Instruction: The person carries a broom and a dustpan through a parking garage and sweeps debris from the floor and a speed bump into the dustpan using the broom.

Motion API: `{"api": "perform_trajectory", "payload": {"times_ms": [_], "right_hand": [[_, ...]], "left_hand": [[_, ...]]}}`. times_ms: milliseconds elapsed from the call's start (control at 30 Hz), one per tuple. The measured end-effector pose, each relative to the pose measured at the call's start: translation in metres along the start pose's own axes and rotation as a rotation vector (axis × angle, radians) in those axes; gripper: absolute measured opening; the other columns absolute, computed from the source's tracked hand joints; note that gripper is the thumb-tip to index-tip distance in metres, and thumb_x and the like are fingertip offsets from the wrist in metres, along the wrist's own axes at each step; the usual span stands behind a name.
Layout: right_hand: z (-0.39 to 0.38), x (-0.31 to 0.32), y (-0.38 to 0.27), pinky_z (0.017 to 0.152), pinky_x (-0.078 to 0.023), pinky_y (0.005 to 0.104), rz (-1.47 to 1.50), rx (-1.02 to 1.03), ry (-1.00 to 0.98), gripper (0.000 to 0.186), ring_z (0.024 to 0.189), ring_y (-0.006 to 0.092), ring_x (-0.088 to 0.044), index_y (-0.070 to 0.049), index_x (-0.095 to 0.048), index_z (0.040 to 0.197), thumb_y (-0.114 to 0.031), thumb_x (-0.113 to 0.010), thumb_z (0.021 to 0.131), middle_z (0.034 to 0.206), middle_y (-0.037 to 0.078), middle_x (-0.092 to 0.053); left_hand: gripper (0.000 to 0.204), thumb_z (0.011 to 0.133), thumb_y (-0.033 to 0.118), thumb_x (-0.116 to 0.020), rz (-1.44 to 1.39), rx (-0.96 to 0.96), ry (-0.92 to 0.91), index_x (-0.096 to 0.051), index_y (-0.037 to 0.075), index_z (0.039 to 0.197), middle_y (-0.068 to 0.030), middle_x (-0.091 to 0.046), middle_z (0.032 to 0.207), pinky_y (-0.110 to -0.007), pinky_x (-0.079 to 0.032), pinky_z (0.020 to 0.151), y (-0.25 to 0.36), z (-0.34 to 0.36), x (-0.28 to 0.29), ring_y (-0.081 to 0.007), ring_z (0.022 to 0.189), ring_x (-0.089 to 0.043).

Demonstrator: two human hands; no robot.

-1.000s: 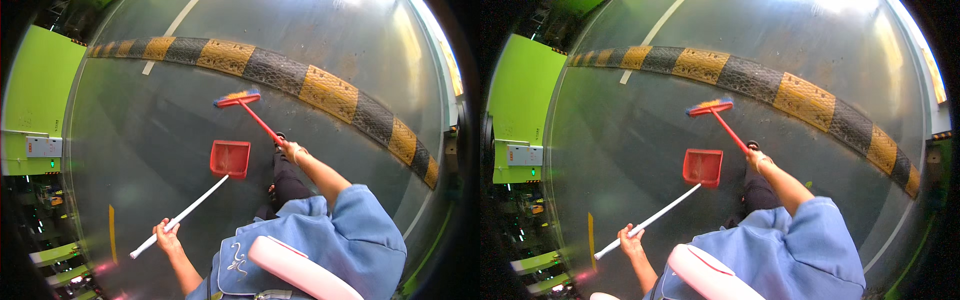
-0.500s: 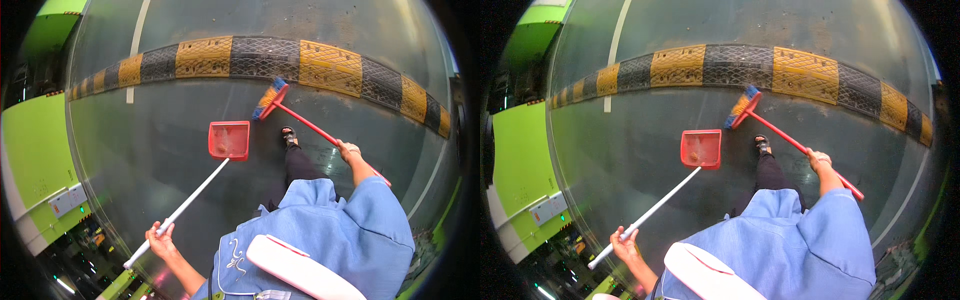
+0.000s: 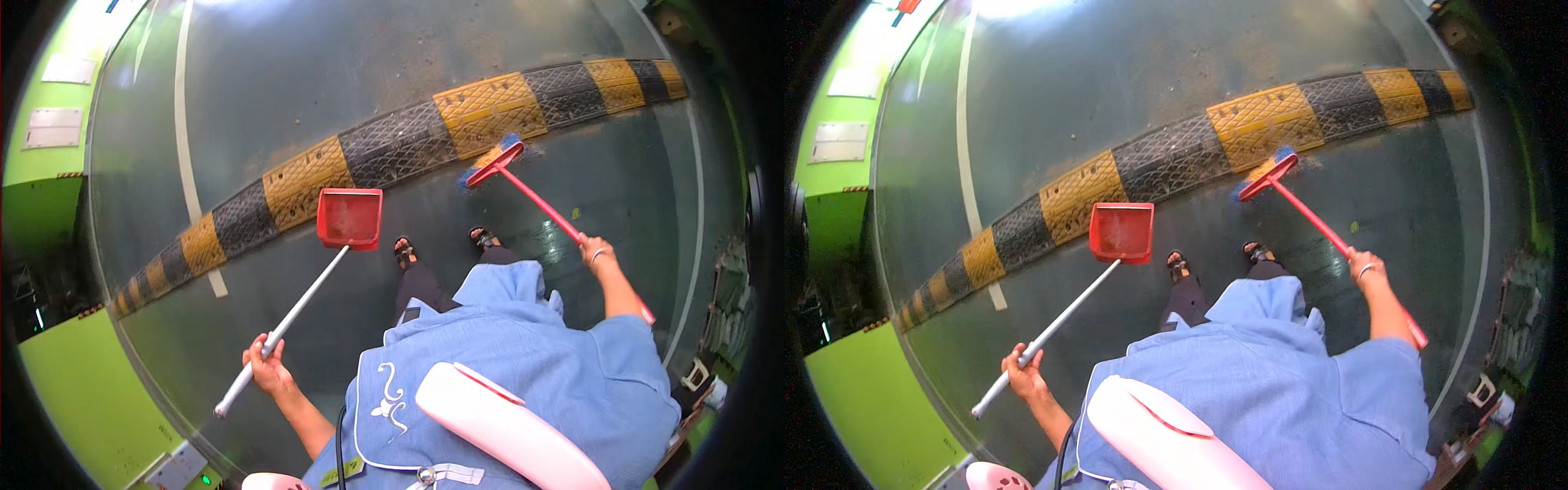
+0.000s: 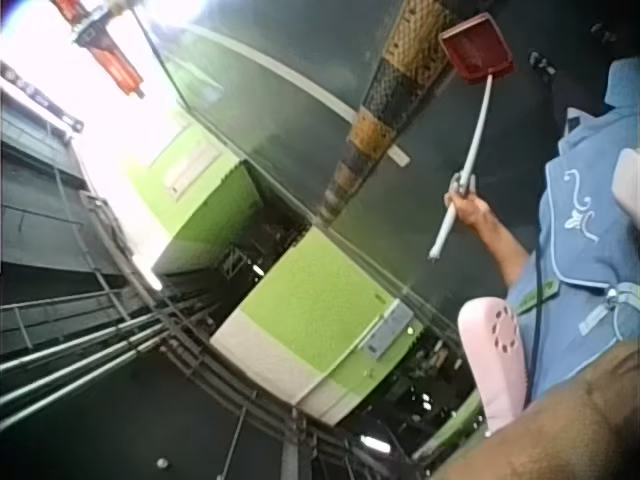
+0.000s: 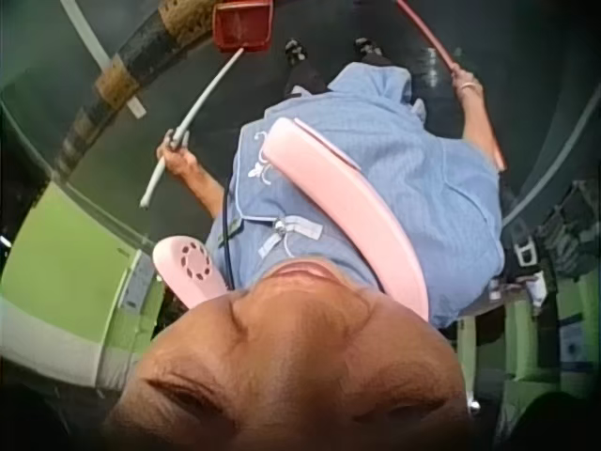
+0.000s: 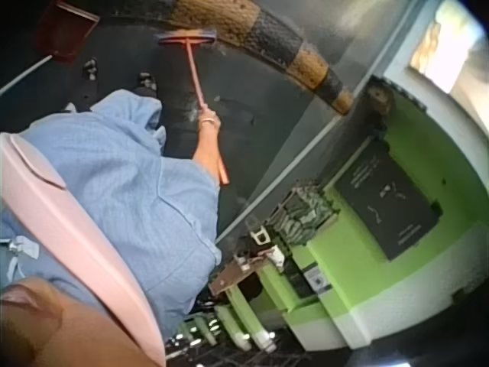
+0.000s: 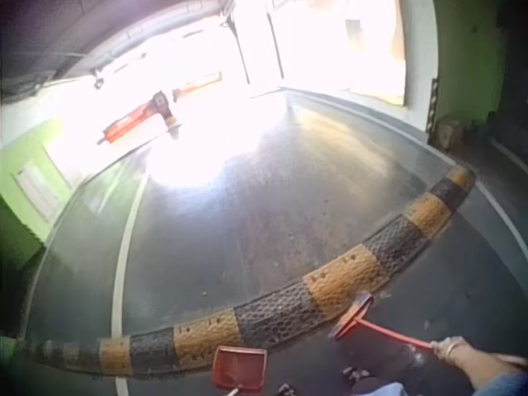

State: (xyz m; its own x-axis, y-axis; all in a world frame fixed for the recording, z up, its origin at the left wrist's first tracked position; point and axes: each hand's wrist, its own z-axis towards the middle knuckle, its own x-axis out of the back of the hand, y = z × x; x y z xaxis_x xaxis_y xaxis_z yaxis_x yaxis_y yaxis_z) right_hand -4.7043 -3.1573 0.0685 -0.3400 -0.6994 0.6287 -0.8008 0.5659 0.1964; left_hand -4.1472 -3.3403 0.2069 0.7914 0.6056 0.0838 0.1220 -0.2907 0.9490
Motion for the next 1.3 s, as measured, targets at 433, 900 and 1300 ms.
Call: {"api": "perform_trajectory", "payload": {"times_ms": [433, 900, 1300], "right_hand": [[0.085, 0.037, -0.197, 0.071, -0.041, 0.0365, 0.106, 0.134, 0.024, 0.031, 0.085, 0.0274, -0.052, -0.019, -0.041, 0.108, -0.029, -0.029, 0.081, 0.088, 0.014, -0.054], [0.061, 0.049, 0.011, 0.069, -0.043, 0.0359, -0.051, -0.200, -0.040, 0.023, 0.082, 0.0251, -0.053, -0.018, -0.043, 0.101, -0.022, -0.035, 0.080, 0.086, 0.011, -0.055], [0.112, 0.012, 0.013, 0.074, -0.039, 0.0399, 0.595, -0.164, 0.182, 0.029, 0.088, 0.0306, -0.047, -0.016, -0.041, 0.105, -0.025, -0.035, 0.079, 0.093, 0.012, -0.052]], "left_hand": [[0.005, 0.069, 0.007, -0.046, 0.152, 0.018, -0.141, -0.045, 0.003, 0.066, -0.0101, -0.053, 0.068, -0.030, -0.049, 0.050, -0.018, 0.140, -0.070, -0.0216, 0.067, -0.055], [0.010, 0.071, 0.011, -0.043, 0.277, -0.028, -0.174, -0.039, 0.004, 0.077, -0.0129, -0.052, 0.076, -0.036, -0.051, 0.050, -0.014, 0.136, -0.091, -0.0253, 0.068, -0.054], [0.007, 0.069, 0.006, -0.044, 0.282, -0.019, -0.348, -0.041, 0.001, 0.065, -0.0151, -0.052, 0.073, -0.037, -0.051, 0.051, -0.001, 0.073, -0.155, -0.0285, 0.071, -0.055]]}}
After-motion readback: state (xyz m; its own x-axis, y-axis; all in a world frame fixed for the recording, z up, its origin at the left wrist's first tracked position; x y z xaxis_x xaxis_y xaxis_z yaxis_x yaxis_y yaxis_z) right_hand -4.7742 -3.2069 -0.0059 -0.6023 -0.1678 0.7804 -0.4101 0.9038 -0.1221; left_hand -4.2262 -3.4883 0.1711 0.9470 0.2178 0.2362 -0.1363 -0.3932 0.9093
